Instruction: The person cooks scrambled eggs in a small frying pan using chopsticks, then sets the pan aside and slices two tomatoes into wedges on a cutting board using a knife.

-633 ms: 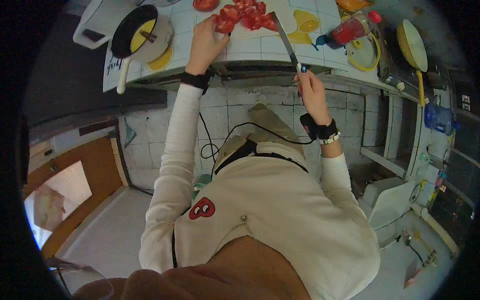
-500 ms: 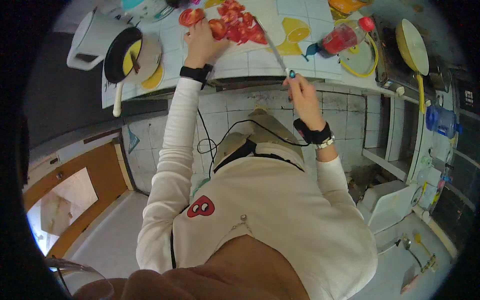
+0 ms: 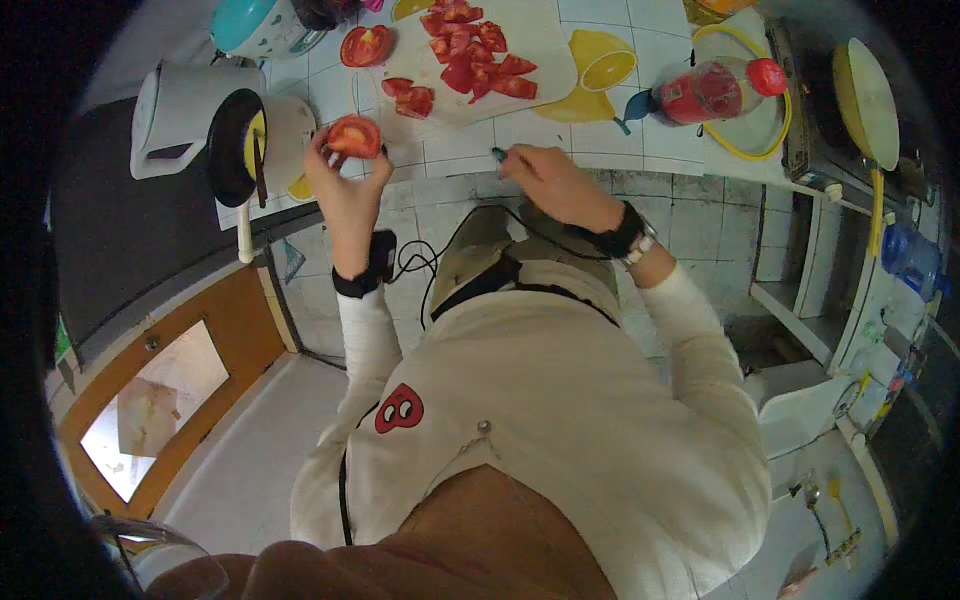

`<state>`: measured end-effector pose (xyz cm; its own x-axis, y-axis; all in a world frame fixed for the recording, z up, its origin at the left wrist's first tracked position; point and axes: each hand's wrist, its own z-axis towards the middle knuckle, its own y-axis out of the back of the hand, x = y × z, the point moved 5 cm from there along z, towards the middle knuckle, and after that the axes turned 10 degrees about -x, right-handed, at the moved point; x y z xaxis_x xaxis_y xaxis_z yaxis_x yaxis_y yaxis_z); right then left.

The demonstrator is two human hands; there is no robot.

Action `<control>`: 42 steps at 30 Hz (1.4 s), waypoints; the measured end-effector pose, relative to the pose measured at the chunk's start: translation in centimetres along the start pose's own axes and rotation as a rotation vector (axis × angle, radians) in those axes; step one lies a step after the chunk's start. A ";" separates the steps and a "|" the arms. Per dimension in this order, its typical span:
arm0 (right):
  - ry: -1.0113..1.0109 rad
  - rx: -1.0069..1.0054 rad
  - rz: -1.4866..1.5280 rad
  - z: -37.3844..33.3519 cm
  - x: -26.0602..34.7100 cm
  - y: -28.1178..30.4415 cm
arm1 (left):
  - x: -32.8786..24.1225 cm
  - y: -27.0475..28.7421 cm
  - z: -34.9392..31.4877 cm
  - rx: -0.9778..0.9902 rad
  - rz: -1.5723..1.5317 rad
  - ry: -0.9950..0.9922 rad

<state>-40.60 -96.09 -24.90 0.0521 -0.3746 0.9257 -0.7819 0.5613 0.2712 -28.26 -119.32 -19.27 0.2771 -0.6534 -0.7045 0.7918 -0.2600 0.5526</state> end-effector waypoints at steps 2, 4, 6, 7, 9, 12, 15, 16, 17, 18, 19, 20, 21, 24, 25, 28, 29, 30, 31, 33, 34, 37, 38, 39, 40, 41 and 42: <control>0.135 -0.025 -0.069 1.7 1.2 -1.8 | 2.1 1.0 -0.9 0.036 0.087 0.067; 0.248 -0.020 -0.096 3.2 2.0 -3.4 | 4.3 1.2 -1.2 0.062 0.123 0.148; 0.478 -0.100 -0.382 4.0 2.8 -4.1 | 5.3 0.4 -1.1 0.085 0.066 0.113; 0.581 -0.143 -0.516 4.2 3.1 -4.3 | 5.8 -0.3 -1.0 0.112 0.048 0.131; 0.389 -0.163 -0.387 4.8 2.2 -3.8 | 6.0 -2.0 -0.5 0.143 -0.015 0.093; 0.373 -0.224 -0.401 4.5 2.5 -2.9 | 5.1 -5.1 0.3 0.134 -0.055 -0.006; 0.240 -0.252 -0.329 3.8 3.3 -2.4 | 4.3 -6.5 1.1 0.126 -0.028 -0.112; 0.145 -0.262 -0.244 3.5 3.5 -2.2 | 4.4 -6.5 1.2 0.159 -0.015 -0.104; 0.054 -0.276 -0.159 3.1 3.7 -2.1 | 4.5 -6.5 1.3 0.191 0.003 -0.088; 0.043 -0.285 -0.136 2.7 4.2 -2.2 | 4.8 -5.9 1.2 0.188 -0.068 -0.027; 0.032 -0.291 -0.111 2.3 4.6 -2.3 | 5.1 -5.3 1.1 0.196 -0.099 0.026; 0.025 -0.297 -0.086 2.0 4.9 -2.5 | 5.5 -4.8 0.9 0.201 -0.128 0.077; 0.008 -0.283 -0.105 1.9 5.0 -2.9 | 5.8 -4.5 0.9 0.206 -0.156 0.128; 0.015 -0.286 -0.155 1.8 5.0 -4.0 | 6.2 -4.2 0.7 0.175 -0.198 0.158; 0.058 -0.318 -0.169 1.9 5.1 -4.2 | 6.2 -4.5 0.6 0.173 -0.237 0.171; 0.092 -0.338 -0.230 2.1 4.8 -4.7 | 5.9 -5.0 0.5 0.134 -0.266 0.186; 0.065 -0.343 -0.240 2.1 4.6 -4.7 | 5.7 -5.0 0.4 0.134 -0.258 0.182; 0.111 -0.335 -0.247 2.1 4.8 -4.7 | 5.4 -5.1 0.2 0.139 -0.247 0.188; 0.135 -0.338 -0.243 2.1 5.0 -4.6 | 5.2 -5.2 0.0 0.144 -0.224 0.206; 0.129 -0.331 -0.250 2.0 5.2 -4.5 | 5.2 -5.6 -0.3 0.158 -0.320 0.321; 0.102 -0.325 -0.262 2.1 5.2 -4.3 | 5.2 -5.7 -0.4 0.160 -0.398 0.344; 0.108 -0.327 -0.281 2.2 5.7 -4.0 | 5.8 -6.0 0.1 0.154 -0.433 0.349; 0.134 -0.342 -0.276 2.3 6.0 -3.9 | 6.1 -6.2 0.3 0.163 -0.456 0.353; 0.119 -0.327 -0.286 2.4 6.0 -3.9 | 6.5 -6.4 0.4 0.165 -0.476 0.358; 0.114 -0.320 -0.287 2.5 6.0 -3.9 | 6.8 -6.6 0.4 0.180 -0.487 0.383; 0.108 -0.314 -0.286 2.5 6.0 -3.9 | 7.0 -6.6 0.4 0.176 -0.474 0.372; 0.097 -0.311 -0.292 2.6 6.0 -3.9 | 7.1 -6.8 0.3 0.185 -0.451 0.380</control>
<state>-38.90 -102.43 -21.12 0.3126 -0.4878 0.8151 -0.5021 0.6436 0.5777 -31.80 -122.43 -27.89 0.1386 -0.1606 -0.9772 0.7778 -0.5932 0.2078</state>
